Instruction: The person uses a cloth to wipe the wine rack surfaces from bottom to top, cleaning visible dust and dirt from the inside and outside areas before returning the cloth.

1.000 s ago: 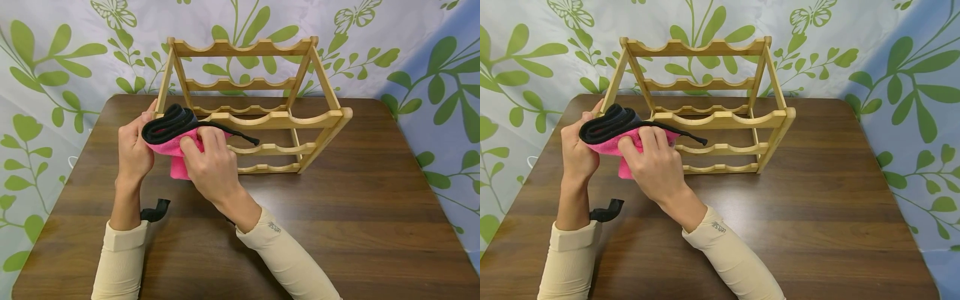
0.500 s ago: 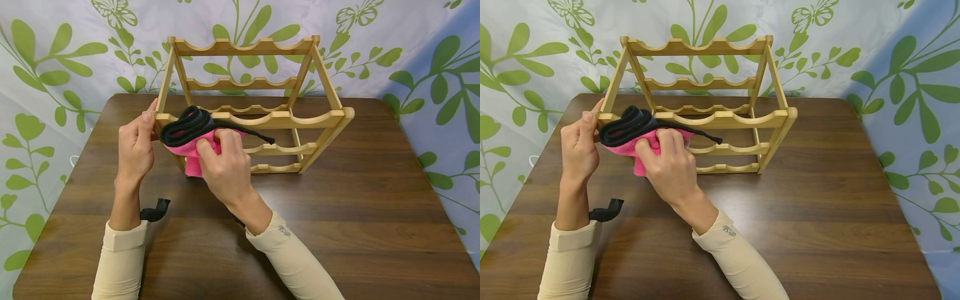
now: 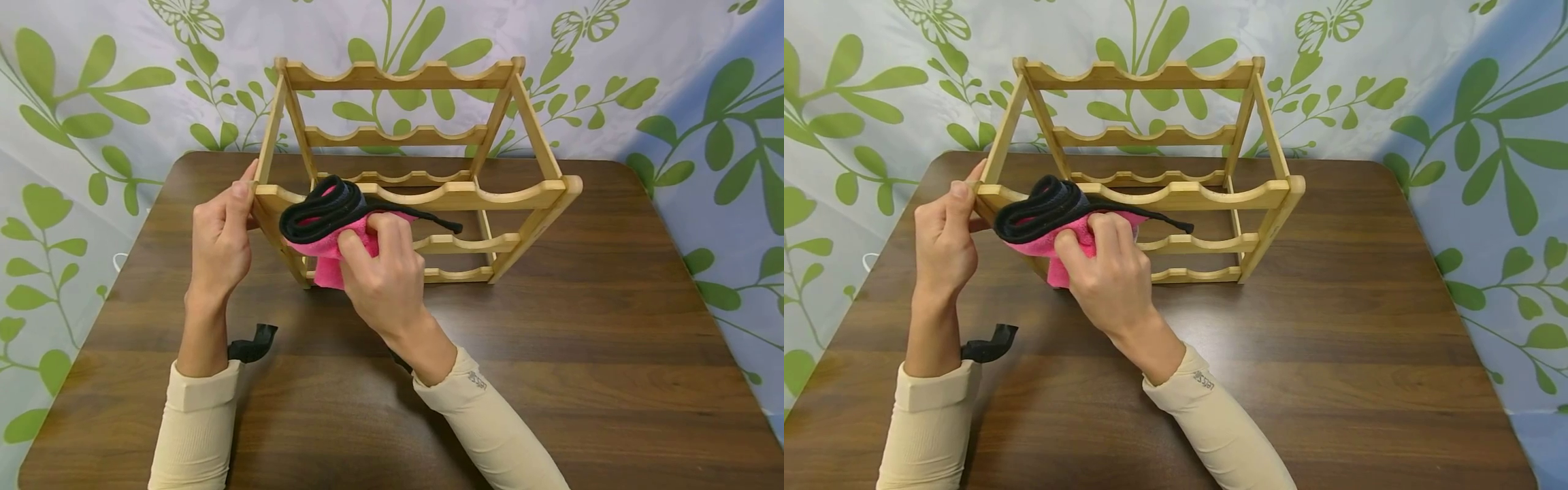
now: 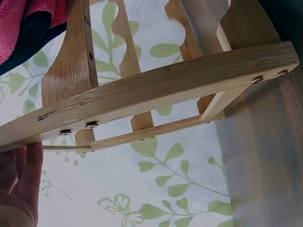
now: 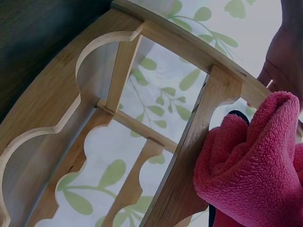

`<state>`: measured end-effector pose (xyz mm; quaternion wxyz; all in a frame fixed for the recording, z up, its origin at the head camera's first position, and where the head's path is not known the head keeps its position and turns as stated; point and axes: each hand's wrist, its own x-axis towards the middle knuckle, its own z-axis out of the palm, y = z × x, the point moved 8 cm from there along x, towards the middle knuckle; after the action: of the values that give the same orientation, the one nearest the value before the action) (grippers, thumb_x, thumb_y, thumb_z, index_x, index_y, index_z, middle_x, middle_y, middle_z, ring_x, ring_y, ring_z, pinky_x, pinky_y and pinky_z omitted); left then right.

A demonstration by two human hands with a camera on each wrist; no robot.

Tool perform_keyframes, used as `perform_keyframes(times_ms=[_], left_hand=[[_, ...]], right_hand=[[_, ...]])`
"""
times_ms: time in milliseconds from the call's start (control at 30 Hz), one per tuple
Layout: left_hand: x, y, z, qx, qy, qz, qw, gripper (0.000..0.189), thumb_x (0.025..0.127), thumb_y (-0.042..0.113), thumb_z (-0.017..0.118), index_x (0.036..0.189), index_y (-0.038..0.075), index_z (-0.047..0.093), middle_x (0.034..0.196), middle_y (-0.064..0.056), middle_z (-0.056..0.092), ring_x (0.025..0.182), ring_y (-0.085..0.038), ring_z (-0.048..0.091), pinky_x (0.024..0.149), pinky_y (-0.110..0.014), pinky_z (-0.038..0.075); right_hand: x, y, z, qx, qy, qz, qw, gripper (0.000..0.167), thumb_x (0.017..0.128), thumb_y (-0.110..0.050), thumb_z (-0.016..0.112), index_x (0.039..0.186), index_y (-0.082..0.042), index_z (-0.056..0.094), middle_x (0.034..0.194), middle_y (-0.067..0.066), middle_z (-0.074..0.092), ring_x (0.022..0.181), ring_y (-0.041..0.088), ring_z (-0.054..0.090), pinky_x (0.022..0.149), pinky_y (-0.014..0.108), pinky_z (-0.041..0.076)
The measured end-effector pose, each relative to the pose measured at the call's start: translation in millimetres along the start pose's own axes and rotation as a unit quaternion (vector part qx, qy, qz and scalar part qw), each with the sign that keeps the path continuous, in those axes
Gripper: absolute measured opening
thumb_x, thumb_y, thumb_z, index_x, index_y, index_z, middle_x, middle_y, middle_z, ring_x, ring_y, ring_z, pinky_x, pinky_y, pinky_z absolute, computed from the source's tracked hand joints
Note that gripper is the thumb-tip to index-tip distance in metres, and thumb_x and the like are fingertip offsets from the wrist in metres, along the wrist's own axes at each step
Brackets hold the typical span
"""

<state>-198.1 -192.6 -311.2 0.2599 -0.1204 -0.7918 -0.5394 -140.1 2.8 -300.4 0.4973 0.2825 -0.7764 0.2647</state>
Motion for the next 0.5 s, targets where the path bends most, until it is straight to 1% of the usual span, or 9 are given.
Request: perform_keyframes(times_ms=[100,300,500], left_hand=[[0.3,0.3,0.4,0.003,0.0,0.003,1.0,0.048,0.107,0.019,0.039,0.093,-0.016,0.069,0.133,-0.012,0.06,0.102,-0.013,0.067,0.069,-0.017,0.053],[-0.5,-0.2,-0.7,0.002,0.006,-0.004,1.0,0.047,0.106,0.019,0.04,0.093,-0.015,0.07,0.133,-0.009,0.06,0.098,-0.009,0.067,0.068,-0.016,0.052],[-0.4,-0.9,-0.6,0.005,0.003,-0.006,1.0,0.045,0.106,0.019,0.039,0.1,-0.013,0.07,0.134,-0.008,0.059,0.096,-0.007,0.067,0.068,-0.016,0.052]], right_hand=[[-1.9,2.2,-1.3,0.002,0.001,0.004,1.0,0.007,0.085,-0.002,0.063,0.084,-0.006,0.059,0.09,0.017,0.053,0.081,0.032,0.054,0.05,0.038,0.052],[-4.2,6.1,-6.5,0.009,0.012,0.013,0.9998,0.007,0.085,-0.001,0.064,0.084,-0.005,0.058,0.089,0.018,0.053,0.08,0.033,0.054,0.052,0.039,0.052],[-7.3,13.0,-9.8,0.021,0.012,0.032,0.9992,0.006,0.086,-0.002,0.064,0.086,-0.004,0.059,0.092,0.02,0.054,0.082,0.035,0.054,0.056,0.04,0.053]])
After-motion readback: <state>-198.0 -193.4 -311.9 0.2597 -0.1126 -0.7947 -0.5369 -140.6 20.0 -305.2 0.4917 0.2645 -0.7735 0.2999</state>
